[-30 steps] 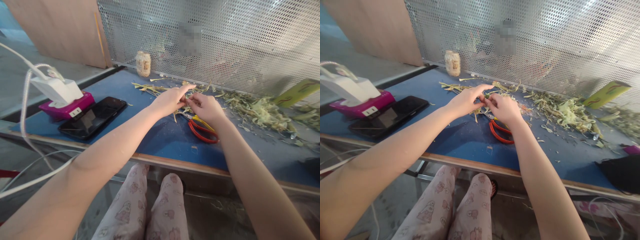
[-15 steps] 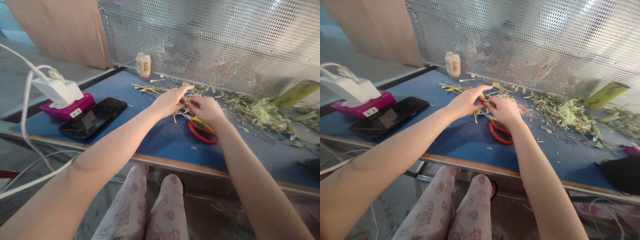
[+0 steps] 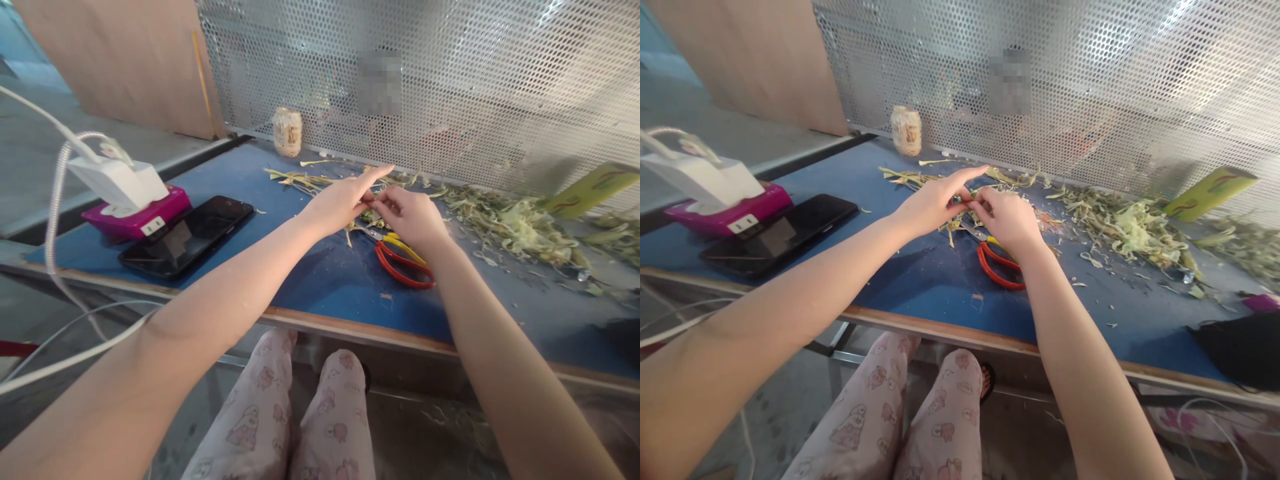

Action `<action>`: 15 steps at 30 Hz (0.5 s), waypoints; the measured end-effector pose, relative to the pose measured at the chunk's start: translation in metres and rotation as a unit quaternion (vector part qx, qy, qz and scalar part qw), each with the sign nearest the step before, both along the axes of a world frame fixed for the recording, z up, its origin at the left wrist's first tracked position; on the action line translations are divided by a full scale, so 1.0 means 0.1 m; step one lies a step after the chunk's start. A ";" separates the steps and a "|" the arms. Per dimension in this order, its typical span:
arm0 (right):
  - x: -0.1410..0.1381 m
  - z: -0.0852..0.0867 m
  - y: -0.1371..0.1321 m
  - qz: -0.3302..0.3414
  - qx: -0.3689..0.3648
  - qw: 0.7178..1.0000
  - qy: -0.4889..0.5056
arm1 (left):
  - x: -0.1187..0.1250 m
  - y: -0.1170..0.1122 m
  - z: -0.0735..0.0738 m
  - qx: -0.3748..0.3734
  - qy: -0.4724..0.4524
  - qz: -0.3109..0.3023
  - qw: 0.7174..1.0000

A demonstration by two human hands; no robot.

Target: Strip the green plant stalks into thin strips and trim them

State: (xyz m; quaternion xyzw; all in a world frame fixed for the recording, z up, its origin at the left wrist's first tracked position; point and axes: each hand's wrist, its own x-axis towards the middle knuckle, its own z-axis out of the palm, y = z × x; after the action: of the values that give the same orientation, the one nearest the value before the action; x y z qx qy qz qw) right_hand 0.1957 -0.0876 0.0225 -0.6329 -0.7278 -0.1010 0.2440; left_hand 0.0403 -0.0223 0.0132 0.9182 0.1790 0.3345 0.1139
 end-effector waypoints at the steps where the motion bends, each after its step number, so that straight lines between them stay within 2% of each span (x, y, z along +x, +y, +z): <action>1: 0.00 0.00 0.00 0.003 -0.003 1.000 0.003 | 0.00 0.00 0.00 0.001 0.000 0.001 1.000; 15: 0.01 0.00 -0.01 -0.007 -0.027 0.999 -0.025 | 0.00 -0.02 0.01 -0.013 0.023 0.001 1.000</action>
State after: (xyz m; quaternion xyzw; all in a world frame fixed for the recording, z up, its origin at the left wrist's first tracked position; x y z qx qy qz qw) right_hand 0.1968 -0.0882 0.0229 -0.6417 -0.7316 -0.0995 0.2078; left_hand 0.0400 -0.0240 0.0143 0.9240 0.1872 0.3106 0.1215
